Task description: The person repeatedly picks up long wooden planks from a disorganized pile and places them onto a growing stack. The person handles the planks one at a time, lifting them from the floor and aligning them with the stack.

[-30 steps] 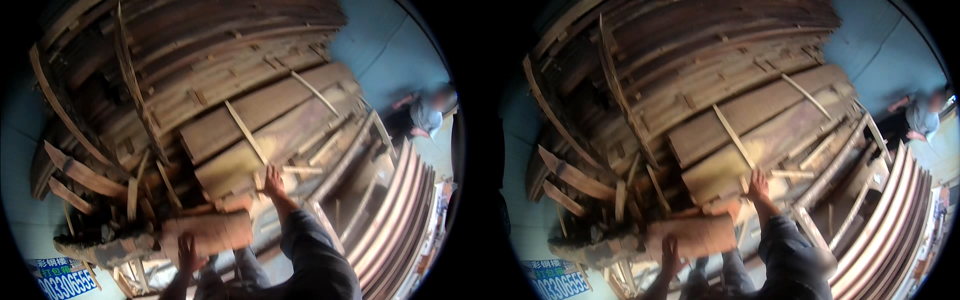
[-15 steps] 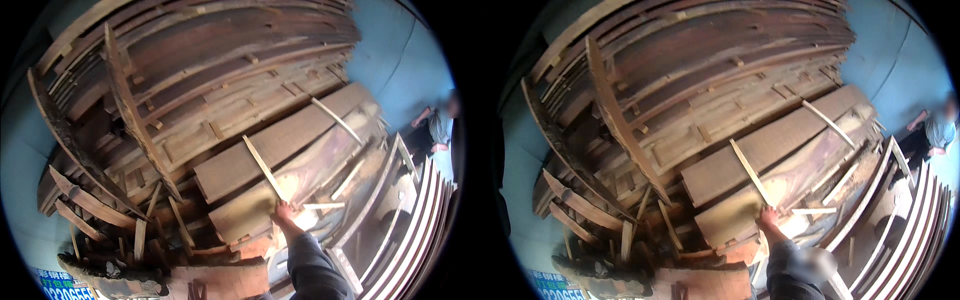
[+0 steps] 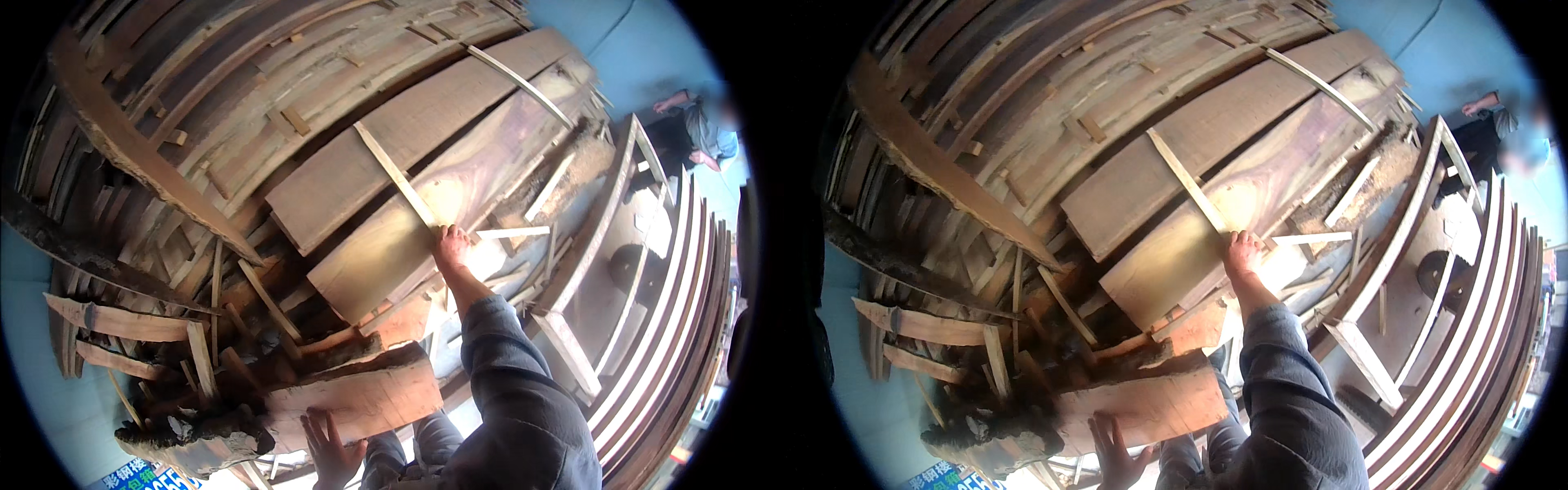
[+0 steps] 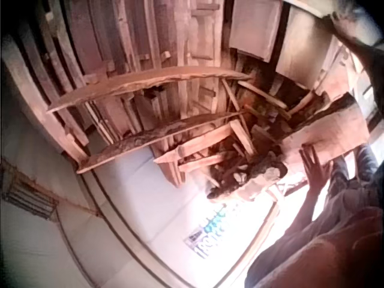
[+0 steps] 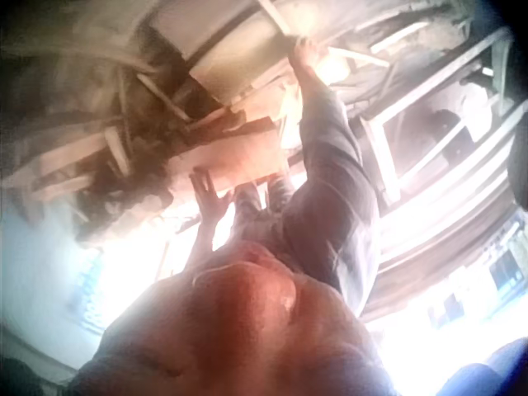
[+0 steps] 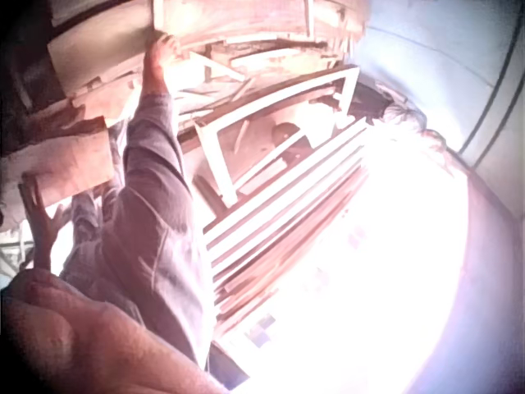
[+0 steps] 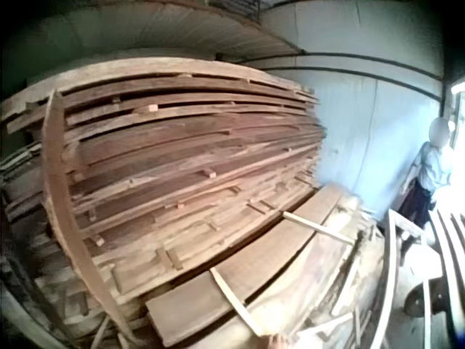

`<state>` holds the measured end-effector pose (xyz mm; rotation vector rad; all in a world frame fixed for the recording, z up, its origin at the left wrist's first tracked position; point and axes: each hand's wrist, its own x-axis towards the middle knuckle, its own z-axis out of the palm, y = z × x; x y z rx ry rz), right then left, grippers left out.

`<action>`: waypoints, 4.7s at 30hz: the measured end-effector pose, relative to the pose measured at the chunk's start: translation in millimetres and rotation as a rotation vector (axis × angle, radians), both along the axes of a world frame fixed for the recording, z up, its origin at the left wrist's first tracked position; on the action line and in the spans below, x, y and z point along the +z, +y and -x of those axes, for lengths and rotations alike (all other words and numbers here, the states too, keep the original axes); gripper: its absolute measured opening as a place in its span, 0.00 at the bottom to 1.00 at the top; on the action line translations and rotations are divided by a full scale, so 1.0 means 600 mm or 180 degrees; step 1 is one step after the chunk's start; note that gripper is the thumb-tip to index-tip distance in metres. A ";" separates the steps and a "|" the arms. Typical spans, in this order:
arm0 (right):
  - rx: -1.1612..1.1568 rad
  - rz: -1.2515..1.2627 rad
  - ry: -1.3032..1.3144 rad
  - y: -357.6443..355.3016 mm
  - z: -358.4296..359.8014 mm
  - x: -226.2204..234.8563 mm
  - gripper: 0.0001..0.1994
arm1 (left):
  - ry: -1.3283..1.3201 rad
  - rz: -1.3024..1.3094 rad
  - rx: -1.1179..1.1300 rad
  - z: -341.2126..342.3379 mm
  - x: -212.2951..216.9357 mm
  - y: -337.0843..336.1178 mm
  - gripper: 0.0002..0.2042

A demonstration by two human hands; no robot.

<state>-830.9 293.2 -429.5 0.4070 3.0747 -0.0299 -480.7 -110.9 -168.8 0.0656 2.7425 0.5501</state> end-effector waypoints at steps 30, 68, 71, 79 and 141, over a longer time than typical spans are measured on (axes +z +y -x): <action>-0.2379 0.1739 -0.1965 0.062 -0.506 0.165 0.30 | -0.0008 -0.0185 -0.0541 -0.009 0.003 -0.037 0.51; -0.2623 0.2941 -0.2267 0.059 -0.944 0.359 0.29 | -0.2964 -0.3159 0.2810 0.536 -0.528 0.004 0.53; -0.3112 0.3266 -0.2207 0.048 -0.970 0.348 0.30 | -0.2721 -0.3583 0.2098 0.524 -0.478 0.037 0.51; -0.3136 0.3443 -0.2006 0.024 -1.018 0.325 0.31 | -0.2498 -0.3101 0.2567 0.523 -0.516 0.042 0.51; -0.1639 0.5241 0.2766 0.322 -0.940 0.973 0.32 | -0.5676 -0.5580 0.1207 -0.178 0.390 0.663 0.23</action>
